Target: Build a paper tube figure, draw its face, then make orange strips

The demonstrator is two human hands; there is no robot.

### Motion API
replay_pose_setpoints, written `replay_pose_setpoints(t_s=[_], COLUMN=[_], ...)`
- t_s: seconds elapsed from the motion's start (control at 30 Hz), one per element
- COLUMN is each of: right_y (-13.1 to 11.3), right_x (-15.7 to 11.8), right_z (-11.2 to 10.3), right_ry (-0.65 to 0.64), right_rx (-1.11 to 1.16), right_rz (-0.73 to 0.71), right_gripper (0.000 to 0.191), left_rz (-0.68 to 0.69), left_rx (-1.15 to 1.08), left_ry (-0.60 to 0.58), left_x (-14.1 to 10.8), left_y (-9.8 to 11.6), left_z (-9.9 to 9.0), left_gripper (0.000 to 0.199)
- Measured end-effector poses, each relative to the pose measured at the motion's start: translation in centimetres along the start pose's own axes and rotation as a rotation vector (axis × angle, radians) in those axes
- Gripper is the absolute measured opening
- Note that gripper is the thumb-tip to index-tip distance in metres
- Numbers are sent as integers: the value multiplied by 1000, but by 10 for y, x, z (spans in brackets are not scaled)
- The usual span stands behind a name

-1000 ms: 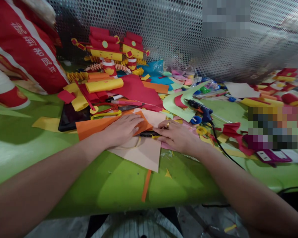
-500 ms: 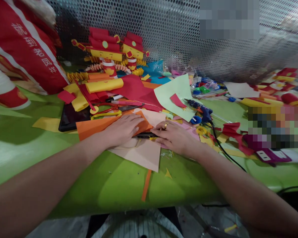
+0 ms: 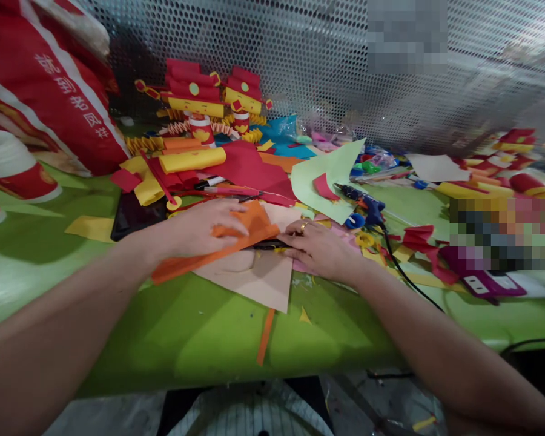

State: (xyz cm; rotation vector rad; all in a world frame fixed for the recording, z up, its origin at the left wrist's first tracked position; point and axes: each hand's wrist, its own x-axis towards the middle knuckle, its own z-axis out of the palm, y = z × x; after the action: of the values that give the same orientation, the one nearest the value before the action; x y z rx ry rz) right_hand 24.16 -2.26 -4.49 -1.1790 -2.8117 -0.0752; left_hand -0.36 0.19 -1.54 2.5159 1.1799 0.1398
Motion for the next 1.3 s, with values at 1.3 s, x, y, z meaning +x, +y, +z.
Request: replay_pose_setpoints(t_s=[1.3], right_y=[27], right_x=[-7], right_z=[9], right_ry=[60], right_rx=[-16], right_rz=[122], right_gripper=[32], left_rz=[75], left_rx=[132], left_ry=[19], left_x=[15], left_y=[-1], left_z=[46], left_gripper=[49])
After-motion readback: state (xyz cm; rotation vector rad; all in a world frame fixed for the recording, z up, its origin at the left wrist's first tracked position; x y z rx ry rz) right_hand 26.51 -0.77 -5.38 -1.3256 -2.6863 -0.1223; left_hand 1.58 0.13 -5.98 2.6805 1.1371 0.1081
